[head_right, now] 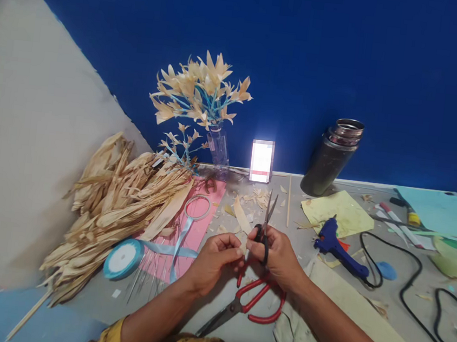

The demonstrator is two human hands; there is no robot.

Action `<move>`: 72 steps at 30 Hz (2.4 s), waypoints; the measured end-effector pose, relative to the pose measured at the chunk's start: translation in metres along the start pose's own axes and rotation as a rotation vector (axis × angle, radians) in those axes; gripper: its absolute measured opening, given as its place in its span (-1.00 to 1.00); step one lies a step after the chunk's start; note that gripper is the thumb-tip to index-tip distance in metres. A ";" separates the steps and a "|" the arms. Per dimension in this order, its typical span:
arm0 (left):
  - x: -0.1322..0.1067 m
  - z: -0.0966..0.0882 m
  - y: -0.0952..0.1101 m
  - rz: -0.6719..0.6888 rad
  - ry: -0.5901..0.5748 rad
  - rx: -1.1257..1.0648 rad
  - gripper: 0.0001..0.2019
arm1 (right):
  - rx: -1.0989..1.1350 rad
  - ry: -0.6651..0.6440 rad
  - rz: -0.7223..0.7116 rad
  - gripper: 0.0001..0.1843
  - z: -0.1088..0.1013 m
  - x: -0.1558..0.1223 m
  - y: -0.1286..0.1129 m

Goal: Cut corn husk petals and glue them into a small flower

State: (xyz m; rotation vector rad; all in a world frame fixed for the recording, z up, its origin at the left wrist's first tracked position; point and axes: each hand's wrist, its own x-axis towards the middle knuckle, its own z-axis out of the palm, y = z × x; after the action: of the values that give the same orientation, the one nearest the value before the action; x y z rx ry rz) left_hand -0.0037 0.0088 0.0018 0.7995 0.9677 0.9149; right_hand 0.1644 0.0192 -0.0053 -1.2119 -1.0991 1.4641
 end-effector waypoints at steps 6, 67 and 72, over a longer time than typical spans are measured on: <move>-0.002 -0.002 0.006 -0.058 -0.069 0.056 -0.88 | -0.140 -0.109 -0.035 -0.72 -0.004 -0.001 -0.010; 0.001 -0.004 0.019 0.140 0.145 -0.208 -0.83 | -0.278 -0.497 0.174 -0.33 0.003 -0.005 0.014; 0.001 -0.006 0.020 0.110 0.111 -0.175 -0.86 | -0.330 -0.546 0.181 -0.38 0.005 -0.006 0.007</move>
State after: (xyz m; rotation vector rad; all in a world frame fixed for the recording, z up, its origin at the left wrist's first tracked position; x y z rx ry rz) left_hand -0.0145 0.0186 0.0172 0.6642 0.9323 1.1330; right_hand 0.1593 0.0119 -0.0101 -1.1854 -1.6850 1.8695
